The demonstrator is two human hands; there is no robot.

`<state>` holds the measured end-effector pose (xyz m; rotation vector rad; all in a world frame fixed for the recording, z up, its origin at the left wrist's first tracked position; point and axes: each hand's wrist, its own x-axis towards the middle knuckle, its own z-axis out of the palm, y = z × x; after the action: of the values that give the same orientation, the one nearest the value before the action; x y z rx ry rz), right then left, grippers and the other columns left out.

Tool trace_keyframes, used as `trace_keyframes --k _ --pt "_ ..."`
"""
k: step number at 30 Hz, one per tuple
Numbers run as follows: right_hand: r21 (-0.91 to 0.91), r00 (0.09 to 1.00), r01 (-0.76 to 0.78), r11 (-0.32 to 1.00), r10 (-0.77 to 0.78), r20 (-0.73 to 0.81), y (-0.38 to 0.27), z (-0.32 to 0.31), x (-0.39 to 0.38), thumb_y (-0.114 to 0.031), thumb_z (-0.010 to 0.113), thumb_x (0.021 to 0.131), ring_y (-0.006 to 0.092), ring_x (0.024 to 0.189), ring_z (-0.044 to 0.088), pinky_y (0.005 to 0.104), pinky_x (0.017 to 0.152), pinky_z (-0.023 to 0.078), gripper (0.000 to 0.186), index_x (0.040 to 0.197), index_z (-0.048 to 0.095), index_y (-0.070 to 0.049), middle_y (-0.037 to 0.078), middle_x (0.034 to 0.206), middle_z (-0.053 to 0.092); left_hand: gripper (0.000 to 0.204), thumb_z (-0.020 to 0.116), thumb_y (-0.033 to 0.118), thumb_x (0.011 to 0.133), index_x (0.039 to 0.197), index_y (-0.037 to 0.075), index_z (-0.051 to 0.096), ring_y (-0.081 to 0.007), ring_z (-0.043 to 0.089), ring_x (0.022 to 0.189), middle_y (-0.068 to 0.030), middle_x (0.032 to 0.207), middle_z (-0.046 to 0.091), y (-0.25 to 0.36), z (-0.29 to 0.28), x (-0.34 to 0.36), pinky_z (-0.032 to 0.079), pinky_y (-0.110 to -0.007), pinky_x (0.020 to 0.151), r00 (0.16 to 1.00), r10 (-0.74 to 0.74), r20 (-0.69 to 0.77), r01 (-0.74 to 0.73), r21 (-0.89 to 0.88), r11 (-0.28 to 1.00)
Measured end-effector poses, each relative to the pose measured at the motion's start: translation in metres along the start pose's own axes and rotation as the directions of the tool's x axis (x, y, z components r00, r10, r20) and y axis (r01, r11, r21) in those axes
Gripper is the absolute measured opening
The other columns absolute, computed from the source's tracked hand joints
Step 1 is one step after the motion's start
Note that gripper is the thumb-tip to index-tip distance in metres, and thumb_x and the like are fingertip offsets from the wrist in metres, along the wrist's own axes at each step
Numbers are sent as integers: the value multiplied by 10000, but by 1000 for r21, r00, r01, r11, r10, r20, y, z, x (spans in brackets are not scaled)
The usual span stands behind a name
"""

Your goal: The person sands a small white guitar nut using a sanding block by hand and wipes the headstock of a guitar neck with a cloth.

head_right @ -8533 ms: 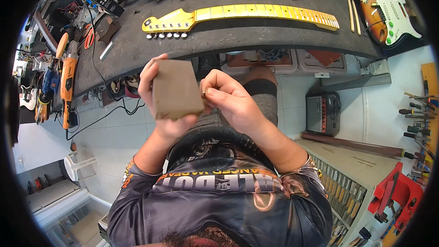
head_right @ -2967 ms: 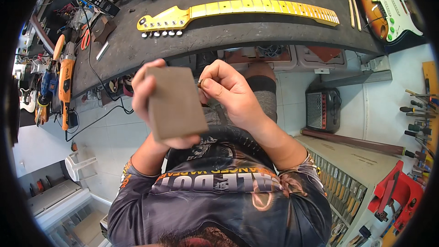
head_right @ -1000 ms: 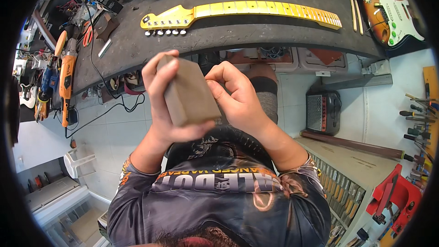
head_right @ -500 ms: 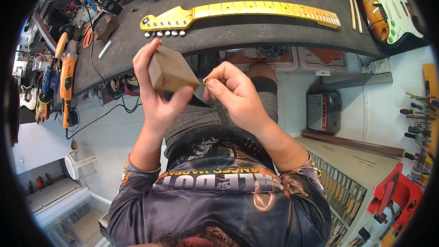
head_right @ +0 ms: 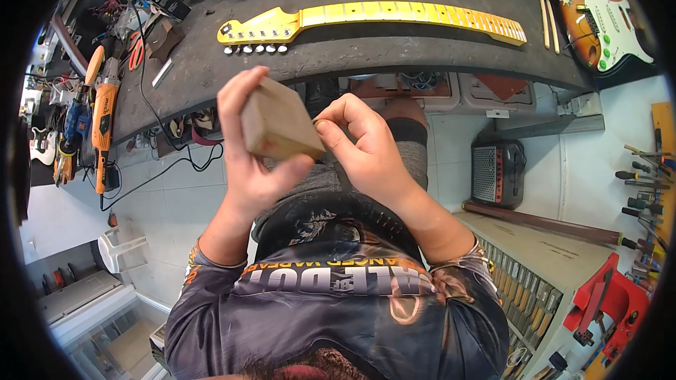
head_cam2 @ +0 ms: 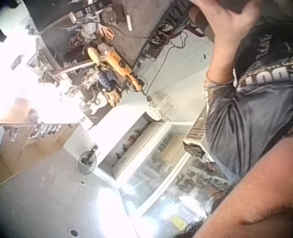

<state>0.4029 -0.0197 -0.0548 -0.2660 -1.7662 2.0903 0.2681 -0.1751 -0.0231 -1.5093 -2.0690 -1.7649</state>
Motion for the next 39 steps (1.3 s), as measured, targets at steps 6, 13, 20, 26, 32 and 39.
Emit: trace_keyframes --k 6,13,20,26,32,39 --pt "-315 993 111 942 -116 5 1 -1 -1 -58 707 999 293 1056 609 400 965 485 69 1057 688 -25 93 983 677 1059 983 295 671 1585 72 498 -395 465 1437 -193 1519 469 -25 -7 7 445 -507 1168 998 -57 -36 63 202 977" --pt "-547 924 353 759 -375 76 -6 -8 5 -47 725 966 294 1044 604 429 1018 444 89 1046 686 -44 69 961 692 1037 956 271 679 1578 46 491 -381 496 1397 -194 1478 492 -14 1 9 449 -486 1165 999 -36 -6 36 161 986" --pt "-509 930 345 789 -359 74 -4 -7 7 -54 717 994 271 945 620 393 965 460 62 1042 679 -38 58 956 696 1033 949 287 678 1587 102 494 -400 500 1403 -206 1490 483 -2 0 7 439 -496 1164 999 50 12 -51 139 989" --pt "210 997 -10 978 -8 82 5 -9 3 -149 675 1109 99 874 613 261 790 494 120 1075 643 -39 53 981 719 1009 965 318 759 1600 78 462 -383 472 1429 -204 1510 447 -26 -6 5 389 -488 1214 992 -85 -97 107 245 964" --pt "300 998 -27 954 6 69 2 -5 2 -145 687 1110 83 867 614 249 796 500 114 1091 649 -40 52 976 726 1087 989 348 750 1629 73 412 -374 450 1444 -198 1535 408 -22 -1 2 395 -480 1216 995 -63 -81 79 208 975" --pt "-469 904 405 785 -422 73 -5 -5 1 -3 766 965 208 868 675 392 978 484 113 1047 709 -56 43 938 724 1112 975 366 778 1661 68 368 -280 442 1444 -134 1559 385 -21 3 -5 406 -442 1208 997 13 -74 6 239 971"
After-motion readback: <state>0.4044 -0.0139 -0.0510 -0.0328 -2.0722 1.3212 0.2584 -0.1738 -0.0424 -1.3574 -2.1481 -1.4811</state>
